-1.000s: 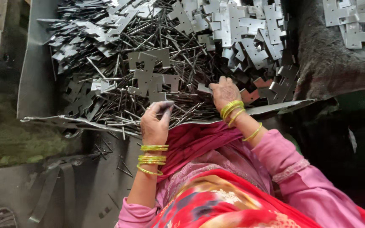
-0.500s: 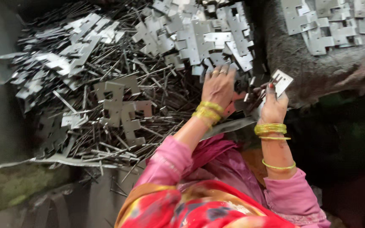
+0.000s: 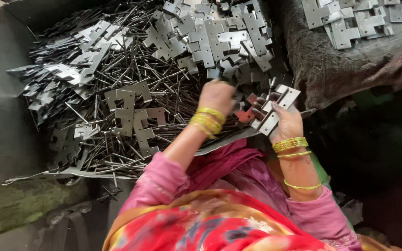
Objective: The person repeatedly picks up small metal brackets from a large bin, separates them by hand, and places them into a pile. The hands move quickly through the pile, handling multiple pieces at a time.
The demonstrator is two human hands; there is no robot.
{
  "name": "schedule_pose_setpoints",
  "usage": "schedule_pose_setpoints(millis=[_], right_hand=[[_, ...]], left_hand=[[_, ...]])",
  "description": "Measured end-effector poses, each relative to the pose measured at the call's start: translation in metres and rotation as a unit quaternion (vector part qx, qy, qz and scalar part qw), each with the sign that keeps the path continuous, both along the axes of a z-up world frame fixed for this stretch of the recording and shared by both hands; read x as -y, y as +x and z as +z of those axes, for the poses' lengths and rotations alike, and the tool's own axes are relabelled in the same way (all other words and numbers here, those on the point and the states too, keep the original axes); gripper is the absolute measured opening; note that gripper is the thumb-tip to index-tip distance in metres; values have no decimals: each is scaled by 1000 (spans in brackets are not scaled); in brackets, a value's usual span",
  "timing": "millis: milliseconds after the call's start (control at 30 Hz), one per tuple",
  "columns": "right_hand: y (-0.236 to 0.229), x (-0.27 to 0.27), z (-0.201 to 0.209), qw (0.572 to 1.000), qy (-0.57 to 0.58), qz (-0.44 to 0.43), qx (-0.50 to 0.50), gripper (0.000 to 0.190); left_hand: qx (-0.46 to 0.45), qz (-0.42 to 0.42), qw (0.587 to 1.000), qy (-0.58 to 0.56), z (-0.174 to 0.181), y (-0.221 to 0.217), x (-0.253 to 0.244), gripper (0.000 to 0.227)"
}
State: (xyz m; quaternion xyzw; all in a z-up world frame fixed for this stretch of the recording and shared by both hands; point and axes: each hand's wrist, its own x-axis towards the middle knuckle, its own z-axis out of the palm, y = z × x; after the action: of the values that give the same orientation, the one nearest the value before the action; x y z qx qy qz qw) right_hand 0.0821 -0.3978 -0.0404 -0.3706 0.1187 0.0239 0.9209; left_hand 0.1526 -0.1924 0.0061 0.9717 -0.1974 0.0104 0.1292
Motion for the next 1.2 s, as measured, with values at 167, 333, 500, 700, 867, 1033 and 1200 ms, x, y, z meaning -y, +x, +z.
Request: schedule_pose_setpoints(millis=[167,333,500,700,867,1033,1200], right_hand=[[-14,-23,4,998,7,46,-32,31],[-32,-60,27,982,64,163,-75,62],[-46,-85,20,971,75,203,-102,34],[-53,-127,1,987,34,153,-11,31],[-56,-136,43,837,-459,61,290,60],[-43,-116,82,572,-635,317,411,44],[-35,-92,72,674,-648,296,198,30]], left_hand=[[-140,108,877,-446,38,-52,-43,22],[-239,121,780,-565,40,-81,-35,23],[210,99,936,-263,15,-112,-43,47],[-151,189,750,-616,-10,-172,-55,36],[-169,234,840,-460,14,-199,-114,30],[-150,140,944,-260,34,-197,-136,25],[20,287,926,-243,16,-162,-139,34]])
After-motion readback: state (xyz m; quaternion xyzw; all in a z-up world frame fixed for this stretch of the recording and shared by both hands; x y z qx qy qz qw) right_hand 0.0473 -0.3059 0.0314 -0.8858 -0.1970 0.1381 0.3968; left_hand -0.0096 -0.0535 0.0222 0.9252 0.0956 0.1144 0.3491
